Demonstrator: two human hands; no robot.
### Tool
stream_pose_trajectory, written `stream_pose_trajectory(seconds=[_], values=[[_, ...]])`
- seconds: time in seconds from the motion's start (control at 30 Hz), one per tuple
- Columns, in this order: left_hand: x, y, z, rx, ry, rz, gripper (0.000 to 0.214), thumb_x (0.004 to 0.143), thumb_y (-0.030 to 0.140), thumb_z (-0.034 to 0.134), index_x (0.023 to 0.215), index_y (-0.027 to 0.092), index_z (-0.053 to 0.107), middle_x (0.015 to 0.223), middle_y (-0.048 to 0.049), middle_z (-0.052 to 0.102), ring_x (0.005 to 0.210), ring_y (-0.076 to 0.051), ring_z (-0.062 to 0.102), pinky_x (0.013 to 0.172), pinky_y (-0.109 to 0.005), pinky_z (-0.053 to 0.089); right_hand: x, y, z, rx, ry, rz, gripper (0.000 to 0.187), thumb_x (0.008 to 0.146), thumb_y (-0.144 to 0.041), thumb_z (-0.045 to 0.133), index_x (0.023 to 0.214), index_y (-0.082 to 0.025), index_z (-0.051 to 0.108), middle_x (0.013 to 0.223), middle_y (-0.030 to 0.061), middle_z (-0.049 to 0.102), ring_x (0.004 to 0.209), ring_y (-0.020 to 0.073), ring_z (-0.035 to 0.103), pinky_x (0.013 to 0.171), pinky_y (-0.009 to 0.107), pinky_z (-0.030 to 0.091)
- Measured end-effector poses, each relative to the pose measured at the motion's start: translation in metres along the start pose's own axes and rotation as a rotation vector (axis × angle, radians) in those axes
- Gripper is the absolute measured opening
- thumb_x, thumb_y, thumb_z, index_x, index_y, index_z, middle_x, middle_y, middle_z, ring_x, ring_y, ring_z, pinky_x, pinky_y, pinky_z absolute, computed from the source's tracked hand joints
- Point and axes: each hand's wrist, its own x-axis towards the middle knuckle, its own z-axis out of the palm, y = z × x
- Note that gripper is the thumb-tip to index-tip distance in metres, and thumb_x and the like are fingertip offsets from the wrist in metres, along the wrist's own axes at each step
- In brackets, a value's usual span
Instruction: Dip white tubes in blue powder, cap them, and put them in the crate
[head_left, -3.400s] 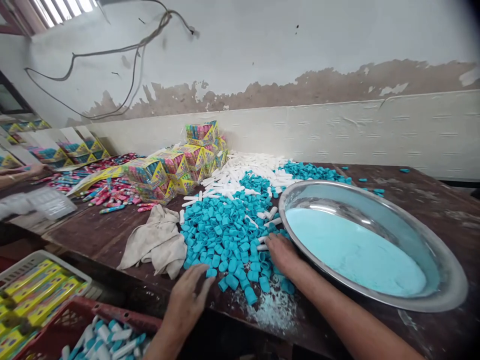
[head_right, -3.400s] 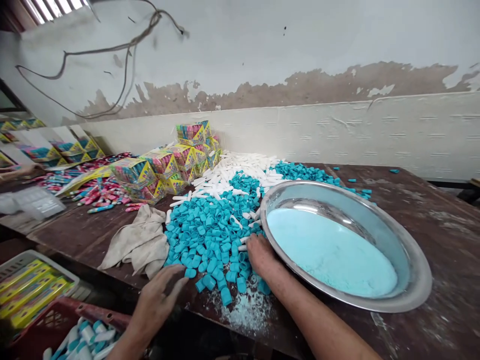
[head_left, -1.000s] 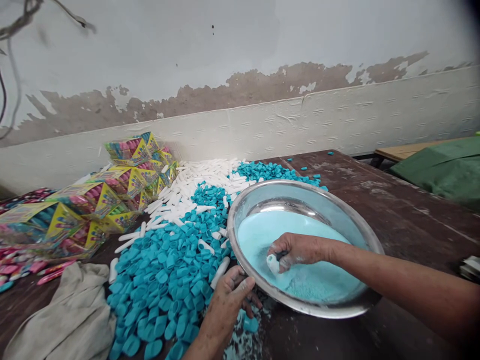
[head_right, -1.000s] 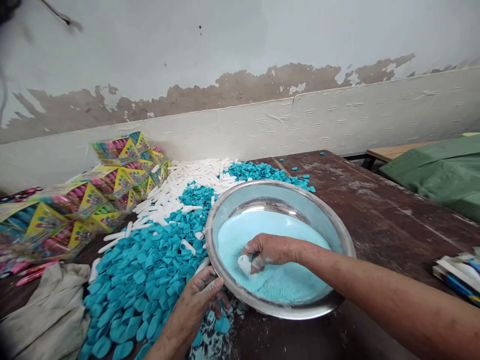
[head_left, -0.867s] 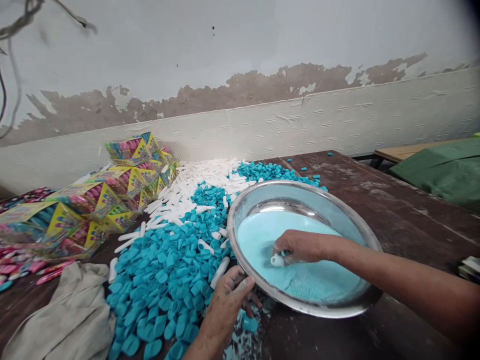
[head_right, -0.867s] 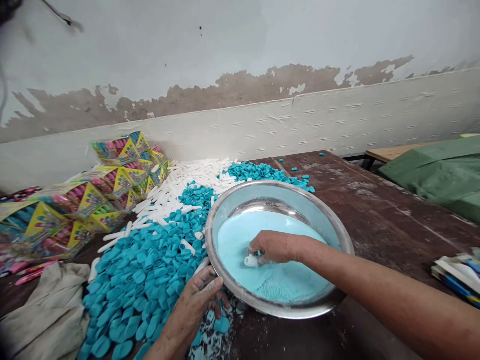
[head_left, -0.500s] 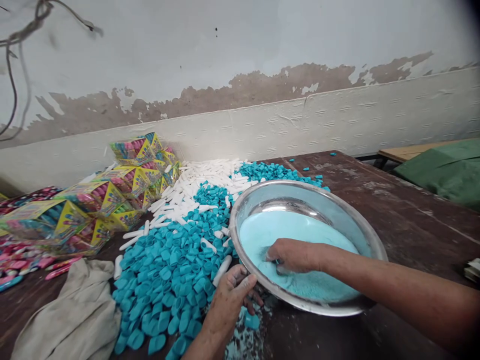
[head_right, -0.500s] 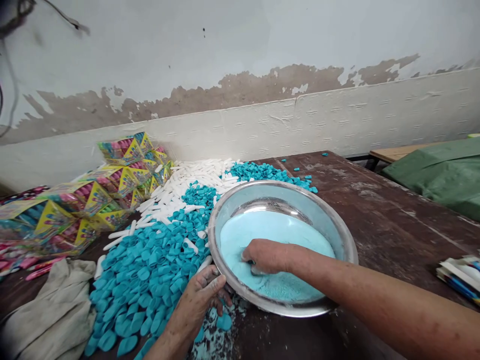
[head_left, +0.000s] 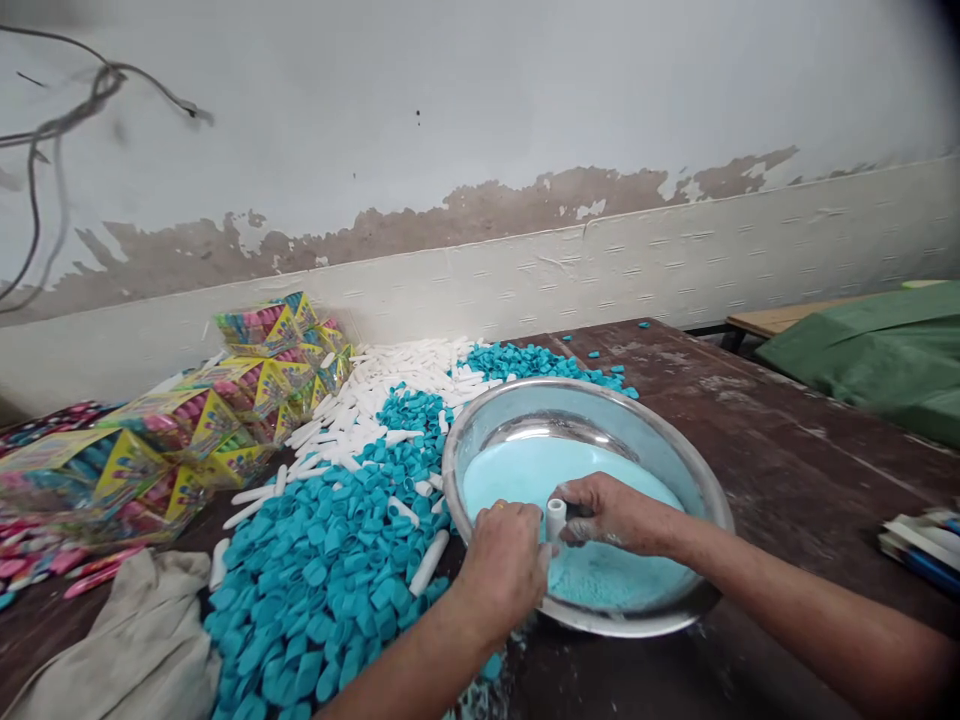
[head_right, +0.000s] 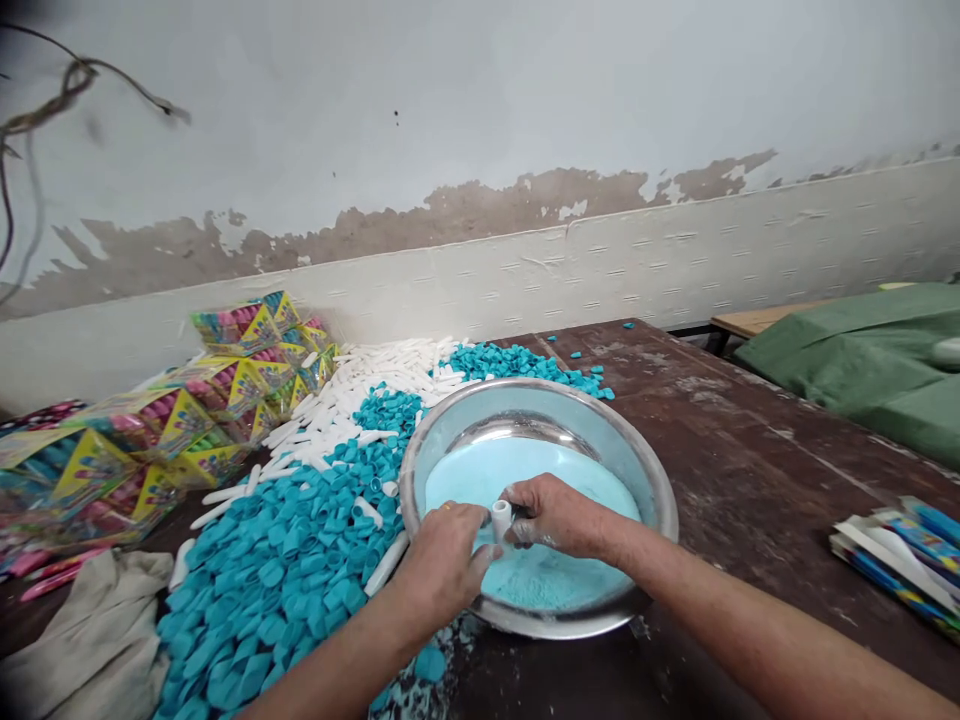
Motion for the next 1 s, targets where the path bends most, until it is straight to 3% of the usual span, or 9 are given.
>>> stream_pose_trajectory(seconds=[0.1, 0.2, 0.27, 0.33, 0.5, 0.63, 0.73, 0.87, 1.0], values=[[0.018, 0.005, 0.008, 0.029, -0.055, -0.023, 0.020, 0.078, 0.031, 0.047, 0.082, 0.016, 0.060, 0.081, -0.0120, 0.065, 0.076, -0.026, 0.058, 0.065, -0.033, 0.039, -0.008, 0.008, 0.003, -0.054, 0.104, 0.020, 0.017, 0.065, -0.010, 0.048, 0.075, -0.017, 0.060, 0.063, -0.0032, 0.059, 0.061, 0.0123, 0.054, 0.060, 0.022, 0.043], [0.025, 0.007, 0.006, 0.151, -0.017, 0.004, 0.019, 0.079, 0.023, 0.042, 0.082, 0.015, 0.060, 0.082, -0.0130, 0.065, 0.078, -0.027, 0.059, 0.069, -0.036, 0.037, -0.018, 0.012, 0.004, -0.262, 0.284, 0.028, 0.041, 0.064, -0.004, 0.042, 0.099, -0.017, 0.059, 0.088, 0.0038, 0.063, 0.083, 0.0169, 0.058, 0.078, 0.031, 0.044], [0.025, 0.007, 0.003, 0.258, -0.003, 0.033, 0.019, 0.076, 0.016, 0.042, 0.082, 0.014, 0.060, 0.080, -0.0138, 0.064, 0.080, -0.028, 0.058, 0.073, -0.040, 0.036, -0.025, 0.009, 0.005, -0.378, 0.241, 0.004, 0.051, 0.063, -0.003, 0.041, 0.110, -0.017, 0.056, 0.098, 0.0073, 0.061, 0.094, 0.0194, 0.056, 0.085, 0.036, 0.041], [0.024, 0.008, 0.002, 0.314, -0.009, 0.059, 0.019, 0.072, 0.012, 0.043, 0.081, 0.013, 0.060, 0.077, -0.0142, 0.064, 0.080, -0.028, 0.058, 0.076, -0.042, 0.035, -0.030, 0.004, 0.006, -0.419, 0.137, -0.012, 0.051, 0.063, -0.003, 0.041, 0.111, -0.016, 0.057, 0.096, 0.0083, 0.063, 0.091, 0.0201, 0.057, 0.083, 0.035, 0.043], [0.021, 0.012, 0.004, 0.288, -0.028, 0.073, 0.019, 0.068, 0.008, 0.045, 0.079, 0.012, 0.061, 0.077, -0.0145, 0.064, 0.081, -0.028, 0.058, 0.079, -0.043, 0.034, -0.032, -0.004, 0.007, -0.416, 0.169, -0.067, 0.053, 0.067, -0.001, 0.036, 0.114, -0.018, 0.056, 0.097, 0.0055, 0.065, 0.091, 0.0181, 0.058, 0.084, 0.033, 0.043], [0.014, 0.004, -0.009, 0.181, -0.035, 0.057, 0.015, 0.074, 0.016, 0.048, 0.082, 0.014, 0.060, 0.082, -0.0102, 0.064, 0.086, -0.026, 0.056, 0.080, -0.039, 0.036, -0.029, 0.000, 0.003, -0.503, 0.239, -0.016, 0.029, 0.078, -0.018, 0.045, 0.101, -0.017, 0.062, 0.098, 0.0089, 0.064, 0.090, 0.0223, 0.058, 0.083, 0.035, 0.043], [-0.007, -0.016, -0.028, -0.031, 0.028, 0.003, 0.018, 0.080, 0.026, 0.046, 0.086, 0.014, 0.058, 0.087, -0.0062, 0.063, 0.084, -0.020, 0.056, 0.074, -0.030, 0.040, -0.033, -0.008, 0.009, -0.587, 0.395, -0.023, 0.022, 0.083, -0.028, 0.045, 0.085, -0.015, 0.064, 0.091, 0.0108, 0.063, 0.082, 0.0223, 0.059, 0.079, 0.035, 0.043], [-0.062, -0.051, -0.049, -0.668, 0.099, -0.128, 0.022, 0.078, 0.029, 0.051, 0.091, 0.013, 0.055, 0.082, -0.0042, 0.061, 0.074, -0.017, 0.056, 0.062, -0.025, 0.044, -0.053, -0.040, 0.048, -0.461, 0.598, -0.269, 0.018, 0.087, -0.025, 0.042, 0.094, -0.017, 0.057, 0.094, 0.0094, 0.060, 0.083, 0.0178, 0.057, 0.073, 0.028, 0.044], [-0.124, -0.077, -0.044, -0.988, 0.081, -0.246, 0.023, 0.080, 0.033, 0.051, 0.090, 0.013, 0.053, 0.078, -0.0043, 0.059, 0.069, -0.016, 0.054, 0.058, -0.025, 0.046, -0.058, -0.055, 0.111, -0.423, 0.260, -0.279, 0.021, 0.089, -0.018, 0.037, 0.091, -0.018, 0.058, 0.081, 0.0053, 0.060, 0.074, 0.0142, 0.057, 0.066, 0.023, 0.044]])
